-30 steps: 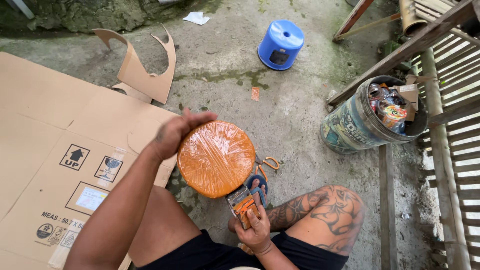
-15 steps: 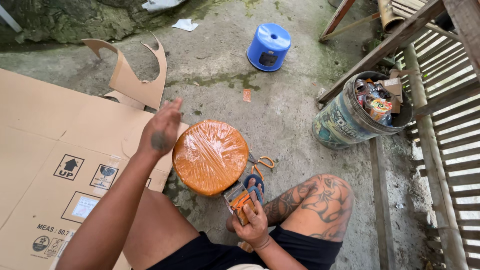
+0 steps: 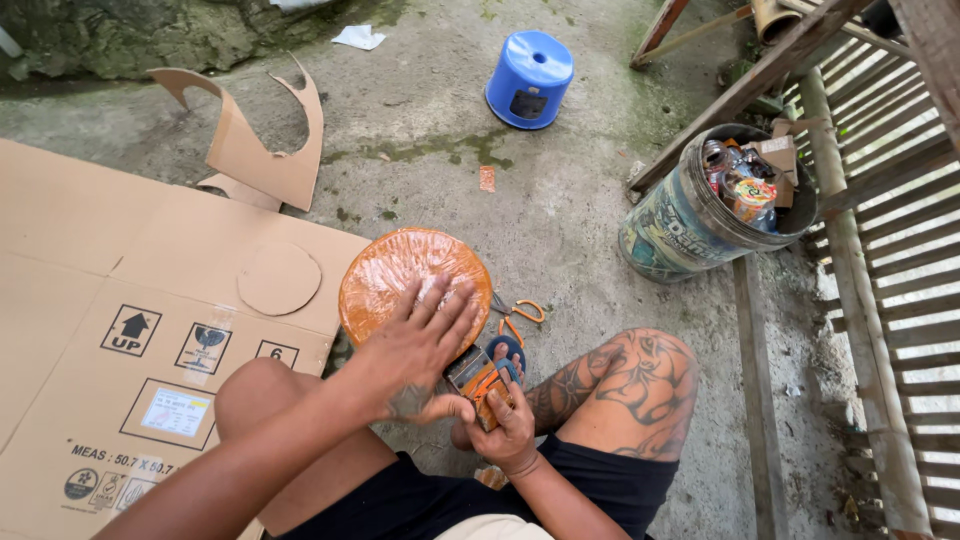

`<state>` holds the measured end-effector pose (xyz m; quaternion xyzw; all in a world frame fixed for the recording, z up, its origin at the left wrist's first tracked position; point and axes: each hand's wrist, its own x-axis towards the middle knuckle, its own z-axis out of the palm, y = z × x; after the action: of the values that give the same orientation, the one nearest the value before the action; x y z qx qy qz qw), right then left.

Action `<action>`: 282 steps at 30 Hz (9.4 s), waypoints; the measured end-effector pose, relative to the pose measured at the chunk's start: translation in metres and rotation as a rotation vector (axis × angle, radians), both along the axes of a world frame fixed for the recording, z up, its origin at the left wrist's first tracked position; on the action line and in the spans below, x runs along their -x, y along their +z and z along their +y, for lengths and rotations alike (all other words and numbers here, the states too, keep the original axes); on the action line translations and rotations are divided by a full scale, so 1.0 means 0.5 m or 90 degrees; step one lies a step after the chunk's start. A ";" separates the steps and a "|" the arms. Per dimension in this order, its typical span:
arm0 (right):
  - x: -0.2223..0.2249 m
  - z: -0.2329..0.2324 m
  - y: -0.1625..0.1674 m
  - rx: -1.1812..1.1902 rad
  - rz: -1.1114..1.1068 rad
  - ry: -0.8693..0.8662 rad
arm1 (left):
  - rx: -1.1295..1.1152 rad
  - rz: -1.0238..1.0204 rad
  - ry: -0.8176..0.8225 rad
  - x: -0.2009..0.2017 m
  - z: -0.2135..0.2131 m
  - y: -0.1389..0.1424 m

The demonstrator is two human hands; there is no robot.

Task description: The person sits on the ground and applies orange packing tape to two circular cardboard pieces. They use a handheld tape dispenser to lay strips across the surface of each circle, pressing the tape down with their fingers to secure it.

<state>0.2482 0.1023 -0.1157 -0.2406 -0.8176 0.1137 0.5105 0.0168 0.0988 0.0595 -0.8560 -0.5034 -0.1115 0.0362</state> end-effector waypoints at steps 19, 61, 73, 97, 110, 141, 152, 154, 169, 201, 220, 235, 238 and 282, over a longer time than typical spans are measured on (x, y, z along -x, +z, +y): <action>-0.059 -0.050 0.212 0.359 -0.278 -0.034 | -0.125 -0.080 0.224 -0.068 -0.022 -0.024; 0.223 0.057 0.175 0.321 0.357 0.128 | 0.321 -1.112 0.290 0.168 0.077 -0.074; 0.085 0.226 0.247 0.213 -0.085 0.139 | -0.371 -0.905 0.513 0.013 -0.061 -0.156; 0.355 0.455 0.318 0.999 -0.244 0.379 | -0.541 -0.739 0.494 -0.130 -0.017 -0.202; 0.186 0.376 0.106 0.698 0.298 0.240 | -0.558 -0.768 0.515 -0.137 -0.008 -0.227; 0.176 0.339 0.115 1.179 -0.059 0.210 | 0.333 -1.037 0.630 0.081 0.040 -0.217; 0.116 0.324 0.241 1.352 -0.057 0.378 | 0.331 -0.630 0.433 0.068 -0.113 -0.057; 0.105 0.317 0.222 1.379 -0.079 0.403 | 0.252 -0.700 0.359 0.048 -0.143 -0.082; 0.377 0.548 0.049 0.666 -1.221 0.282 | 0.114 -1.029 0.592 -0.048 -0.178 -0.176; 0.562 0.462 0.181 -0.079 -0.182 0.453 | -0.074 -0.960 0.541 -0.001 -0.168 -0.200; 0.084 0.251 0.400 0.087 -0.374 0.446 | -0.261 -0.800 0.373 -0.002 -0.180 -0.125; 0.221 0.254 0.402 0.352 -0.404 0.181 | -0.266 -0.797 0.334 -0.003 -0.206 -0.137; 0.213 0.241 0.389 0.311 -0.338 0.211 | -0.278 -0.767 0.335 -0.010 -0.207 -0.139; -0.020 0.206 0.253 0.310 -0.307 0.496 | -0.262 -0.682 0.344 -0.120 -0.315 -0.194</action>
<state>0.2583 0.2054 0.0106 -0.0492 -0.8910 0.4234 0.1564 0.0768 -0.0589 -0.0377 -0.4995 -0.6184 -0.6060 -0.0298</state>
